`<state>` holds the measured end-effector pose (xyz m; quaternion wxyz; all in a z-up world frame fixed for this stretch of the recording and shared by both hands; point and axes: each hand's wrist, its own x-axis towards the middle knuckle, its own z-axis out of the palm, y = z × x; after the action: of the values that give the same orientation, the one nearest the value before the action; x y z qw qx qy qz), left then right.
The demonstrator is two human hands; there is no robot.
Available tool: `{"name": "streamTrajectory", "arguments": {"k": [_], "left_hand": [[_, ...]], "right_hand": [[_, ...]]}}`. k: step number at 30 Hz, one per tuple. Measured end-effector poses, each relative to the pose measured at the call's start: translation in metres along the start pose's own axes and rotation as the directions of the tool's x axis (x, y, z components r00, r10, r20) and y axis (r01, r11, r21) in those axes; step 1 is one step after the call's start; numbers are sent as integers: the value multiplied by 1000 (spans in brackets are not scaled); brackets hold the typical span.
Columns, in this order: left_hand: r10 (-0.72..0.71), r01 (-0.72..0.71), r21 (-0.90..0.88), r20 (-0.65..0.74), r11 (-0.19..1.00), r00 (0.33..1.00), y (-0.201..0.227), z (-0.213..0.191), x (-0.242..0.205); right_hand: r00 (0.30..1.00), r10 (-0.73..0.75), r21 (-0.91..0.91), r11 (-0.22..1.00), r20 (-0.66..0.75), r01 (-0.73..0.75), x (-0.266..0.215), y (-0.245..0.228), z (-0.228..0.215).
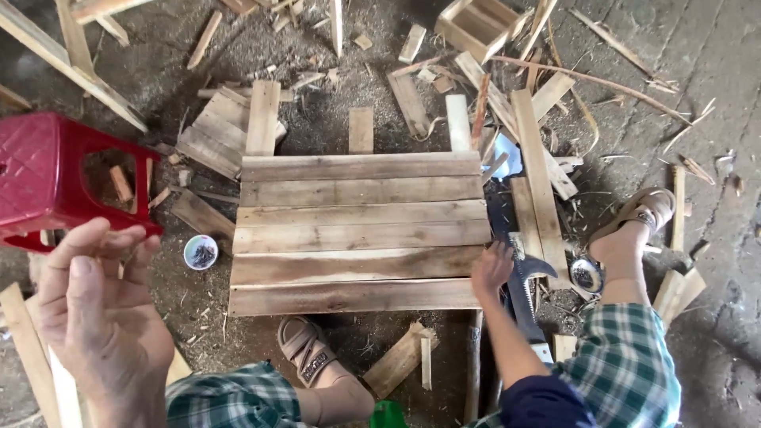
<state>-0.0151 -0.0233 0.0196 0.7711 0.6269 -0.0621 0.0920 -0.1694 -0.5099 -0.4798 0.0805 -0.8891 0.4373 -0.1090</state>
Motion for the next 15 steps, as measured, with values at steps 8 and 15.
{"name": "streamTrajectory", "arguments": {"k": [8, 15], "left_hand": [[89, -107, 111, 152, 988, 984, 2, 18, -22], [-86, 55, 174, 182, 983, 980, 4, 24, -20]], "right_hand": [[947, -95, 165, 975, -306, 151, -17, -31, -8], [924, 383, 545, 780, -25, -308, 21, 34, 11]]}}
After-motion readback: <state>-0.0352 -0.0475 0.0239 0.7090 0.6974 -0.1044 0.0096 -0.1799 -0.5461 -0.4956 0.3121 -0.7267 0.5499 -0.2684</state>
